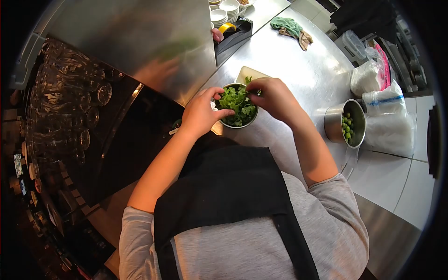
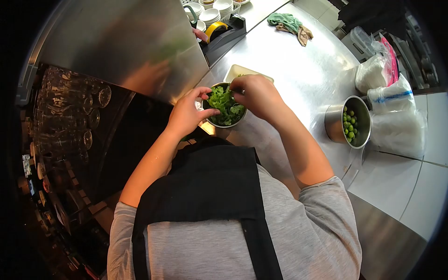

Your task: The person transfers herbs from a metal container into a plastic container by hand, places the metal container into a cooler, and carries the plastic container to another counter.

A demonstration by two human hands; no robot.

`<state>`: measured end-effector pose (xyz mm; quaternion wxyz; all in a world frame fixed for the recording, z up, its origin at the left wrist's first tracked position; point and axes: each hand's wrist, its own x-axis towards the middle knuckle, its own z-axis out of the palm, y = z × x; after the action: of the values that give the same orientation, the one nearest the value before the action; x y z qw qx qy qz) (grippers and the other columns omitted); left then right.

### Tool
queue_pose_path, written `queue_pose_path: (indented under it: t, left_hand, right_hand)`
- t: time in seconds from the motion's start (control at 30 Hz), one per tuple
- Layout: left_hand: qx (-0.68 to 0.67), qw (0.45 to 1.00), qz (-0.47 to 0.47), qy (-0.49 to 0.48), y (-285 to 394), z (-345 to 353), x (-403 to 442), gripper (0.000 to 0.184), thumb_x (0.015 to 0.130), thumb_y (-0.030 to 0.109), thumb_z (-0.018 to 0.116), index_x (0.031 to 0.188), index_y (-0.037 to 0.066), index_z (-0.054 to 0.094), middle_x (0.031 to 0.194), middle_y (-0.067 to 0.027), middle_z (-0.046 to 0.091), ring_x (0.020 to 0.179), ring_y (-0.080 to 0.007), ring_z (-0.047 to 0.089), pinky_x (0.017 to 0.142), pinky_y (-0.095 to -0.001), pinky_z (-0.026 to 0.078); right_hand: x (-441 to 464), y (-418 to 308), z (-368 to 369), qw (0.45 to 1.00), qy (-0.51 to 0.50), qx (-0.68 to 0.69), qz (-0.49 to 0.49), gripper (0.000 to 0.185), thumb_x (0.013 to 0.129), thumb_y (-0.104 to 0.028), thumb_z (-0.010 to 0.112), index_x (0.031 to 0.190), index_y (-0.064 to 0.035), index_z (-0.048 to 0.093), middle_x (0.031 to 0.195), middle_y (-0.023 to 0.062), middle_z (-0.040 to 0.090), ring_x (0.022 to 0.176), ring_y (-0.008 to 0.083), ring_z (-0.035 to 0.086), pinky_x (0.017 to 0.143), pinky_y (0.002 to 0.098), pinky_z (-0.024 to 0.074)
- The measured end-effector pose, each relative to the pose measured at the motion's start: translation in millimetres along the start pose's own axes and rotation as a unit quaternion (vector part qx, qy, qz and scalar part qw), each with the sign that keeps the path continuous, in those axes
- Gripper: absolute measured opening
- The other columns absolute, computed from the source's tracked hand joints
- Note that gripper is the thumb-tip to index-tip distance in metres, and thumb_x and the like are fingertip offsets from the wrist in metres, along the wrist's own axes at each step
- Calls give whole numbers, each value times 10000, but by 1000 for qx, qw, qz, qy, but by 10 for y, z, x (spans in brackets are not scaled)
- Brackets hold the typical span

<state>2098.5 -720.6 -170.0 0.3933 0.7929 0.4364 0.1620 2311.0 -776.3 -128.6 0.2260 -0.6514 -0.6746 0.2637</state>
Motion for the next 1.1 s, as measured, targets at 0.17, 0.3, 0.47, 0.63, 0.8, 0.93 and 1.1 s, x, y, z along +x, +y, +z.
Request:
queue_pose_path:
  t: [0.17,0.3,0.47,0.63,0.8,0.93,1.1]
  left_hand:
    - [22,1000,16,-5,54,17,-16,490,685,217,790,1124,119,595,965,-51,608,861,-221,603,744,-339,478]
    - [51,999,17,-3,47,-10,-32,448,692,223,769,1103,138,612,941,-33,608,888,-248,599,754,-363,478]
    - [51,998,20,7,-1,-3,-42,426,701,217,760,1095,141,618,931,-24,607,878,-244,602,746,-365,482]
    - [64,998,18,6,33,20,-77,398,721,219,740,1092,146,618,925,-24,605,858,-243,608,736,-367,486]
    - [159,986,36,47,31,48,-88,311,728,213,725,1021,141,650,856,-40,577,794,-254,610,693,-369,491]
    - [195,978,41,57,16,85,-72,217,729,216,723,924,133,677,837,-40,568,783,-251,605,681,-370,491]
    - [105,991,23,77,125,33,-72,88,772,229,681,779,141,675,814,-45,573,762,-261,597,654,-375,477]
  right_hand:
    - [-47,-100,-215,995,-15,87,46,200,795,-73,638,977,7,658,812,123,671,691,171,604,674,311,492]
    - [-103,-98,-393,989,28,142,23,147,825,-63,651,954,7,650,777,14,636,693,75,501,668,252,447]
    - [-124,122,-499,973,84,202,70,133,841,-38,629,941,50,635,816,30,656,730,69,571,696,222,471]
    - [12,629,-78,985,76,-155,1,228,793,-137,686,1001,-46,677,918,100,686,815,231,637,753,334,502]
    - [-16,482,-182,967,164,-193,8,188,786,-221,667,954,-140,687,869,23,662,849,242,595,711,377,467]
    - [23,461,-143,961,139,-237,9,165,762,-196,669,918,-145,686,856,13,656,871,231,595,718,386,462]
    - [164,708,167,919,25,-389,52,90,760,-207,638,795,-132,671,862,13,647,890,241,586,714,428,465]
